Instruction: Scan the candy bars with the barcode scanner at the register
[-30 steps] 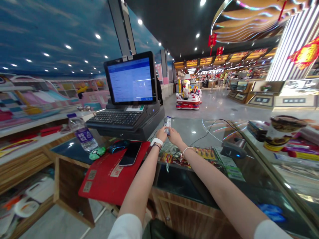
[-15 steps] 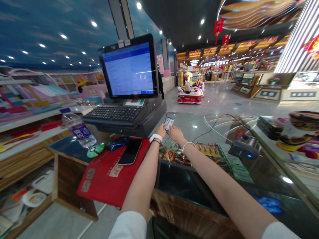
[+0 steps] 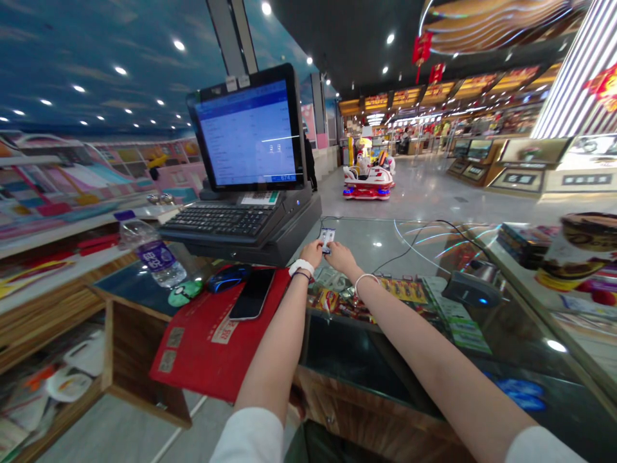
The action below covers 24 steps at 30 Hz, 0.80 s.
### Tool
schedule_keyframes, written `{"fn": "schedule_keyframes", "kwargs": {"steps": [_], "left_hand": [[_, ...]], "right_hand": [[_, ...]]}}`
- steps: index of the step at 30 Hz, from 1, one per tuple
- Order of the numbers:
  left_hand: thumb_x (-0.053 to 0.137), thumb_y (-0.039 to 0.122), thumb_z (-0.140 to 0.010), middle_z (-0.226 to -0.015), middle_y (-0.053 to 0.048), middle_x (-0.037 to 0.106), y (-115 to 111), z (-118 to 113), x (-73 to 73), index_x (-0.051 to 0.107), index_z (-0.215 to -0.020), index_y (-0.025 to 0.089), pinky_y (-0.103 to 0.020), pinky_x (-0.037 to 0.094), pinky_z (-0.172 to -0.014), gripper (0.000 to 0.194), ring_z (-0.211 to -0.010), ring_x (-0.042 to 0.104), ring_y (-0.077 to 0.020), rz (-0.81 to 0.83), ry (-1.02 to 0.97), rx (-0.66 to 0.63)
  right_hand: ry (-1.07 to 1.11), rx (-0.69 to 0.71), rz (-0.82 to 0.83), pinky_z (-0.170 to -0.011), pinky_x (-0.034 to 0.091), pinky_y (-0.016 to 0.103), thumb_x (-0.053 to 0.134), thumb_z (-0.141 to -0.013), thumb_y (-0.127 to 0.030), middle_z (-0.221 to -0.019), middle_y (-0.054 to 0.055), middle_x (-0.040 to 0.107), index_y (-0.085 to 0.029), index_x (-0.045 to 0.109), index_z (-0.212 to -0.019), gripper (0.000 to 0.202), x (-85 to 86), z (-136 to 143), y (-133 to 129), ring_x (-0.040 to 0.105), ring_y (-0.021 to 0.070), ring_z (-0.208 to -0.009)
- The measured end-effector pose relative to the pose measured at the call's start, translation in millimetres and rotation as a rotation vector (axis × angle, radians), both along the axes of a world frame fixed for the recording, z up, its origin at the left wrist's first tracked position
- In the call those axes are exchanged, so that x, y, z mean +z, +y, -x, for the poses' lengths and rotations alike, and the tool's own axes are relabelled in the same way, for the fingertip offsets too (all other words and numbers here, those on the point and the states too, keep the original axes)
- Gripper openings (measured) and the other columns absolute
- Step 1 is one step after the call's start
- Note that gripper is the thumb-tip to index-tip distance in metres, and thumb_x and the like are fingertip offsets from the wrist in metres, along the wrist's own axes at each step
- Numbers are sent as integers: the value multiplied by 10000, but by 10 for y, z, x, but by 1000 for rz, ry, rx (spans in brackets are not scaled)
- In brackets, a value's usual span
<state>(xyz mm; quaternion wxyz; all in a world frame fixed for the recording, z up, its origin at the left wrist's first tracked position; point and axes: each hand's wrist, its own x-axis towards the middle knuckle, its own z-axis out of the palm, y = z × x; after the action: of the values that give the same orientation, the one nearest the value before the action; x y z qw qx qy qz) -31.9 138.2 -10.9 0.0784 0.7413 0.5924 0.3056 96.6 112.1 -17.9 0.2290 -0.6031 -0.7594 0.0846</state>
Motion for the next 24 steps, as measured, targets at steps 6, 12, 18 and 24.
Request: {"fn": "schedule_keyframes", "kwargs": {"steps": [6, 12, 18, 24], "left_hand": [[568, 116, -873, -1112, -100, 744, -3, 7, -15, 737, -1059, 200, -328, 506, -967, 265, -1036, 681, -215, -21, 24, -8], [532, 97, -886, -1162, -113, 723, -3, 6, -12, 732, -1085, 186, -334, 490, -1003, 296, -1075, 672, -215, -24, 45, 3], [525, 79, -879, -1172, -111, 727, -29, 20, 7, 726, -1100, 181, -337, 496, -1003, 315, -1099, 671, -225, 4, 67, -1], [513, 78, -889, -1171, -112, 724, -76, 36, 30, 721, -1092, 171, -336, 489, -1017, 306, -1111, 664, -225, 5, 89, -18]], "right_hand": [[-34, 38, -17, -1087, 389, 401, 447, -946, -217, -1484, 122, 499, -197, 525, -1359, 421, -31, 0, 5, 515, 258, -1323], [-24, 51, -15, -1112, 367, 413, 435, -942, -199, -1517, 119, 474, -191, 481, -1413, 474, -46, 5, 12, 483, 255, -1358], [-4, 54, 0, -1134, 346, 457, 431, -930, -203, -1505, 139, 488, -156, 472, -1414, 488, -25, 5, -6, 477, 262, -1367], [1, 58, 5, -1156, 322, 451, 417, -927, -210, -1530, 128, 462, -159, 448, -1439, 516, -35, 11, -21, 443, 247, -1395]]}}
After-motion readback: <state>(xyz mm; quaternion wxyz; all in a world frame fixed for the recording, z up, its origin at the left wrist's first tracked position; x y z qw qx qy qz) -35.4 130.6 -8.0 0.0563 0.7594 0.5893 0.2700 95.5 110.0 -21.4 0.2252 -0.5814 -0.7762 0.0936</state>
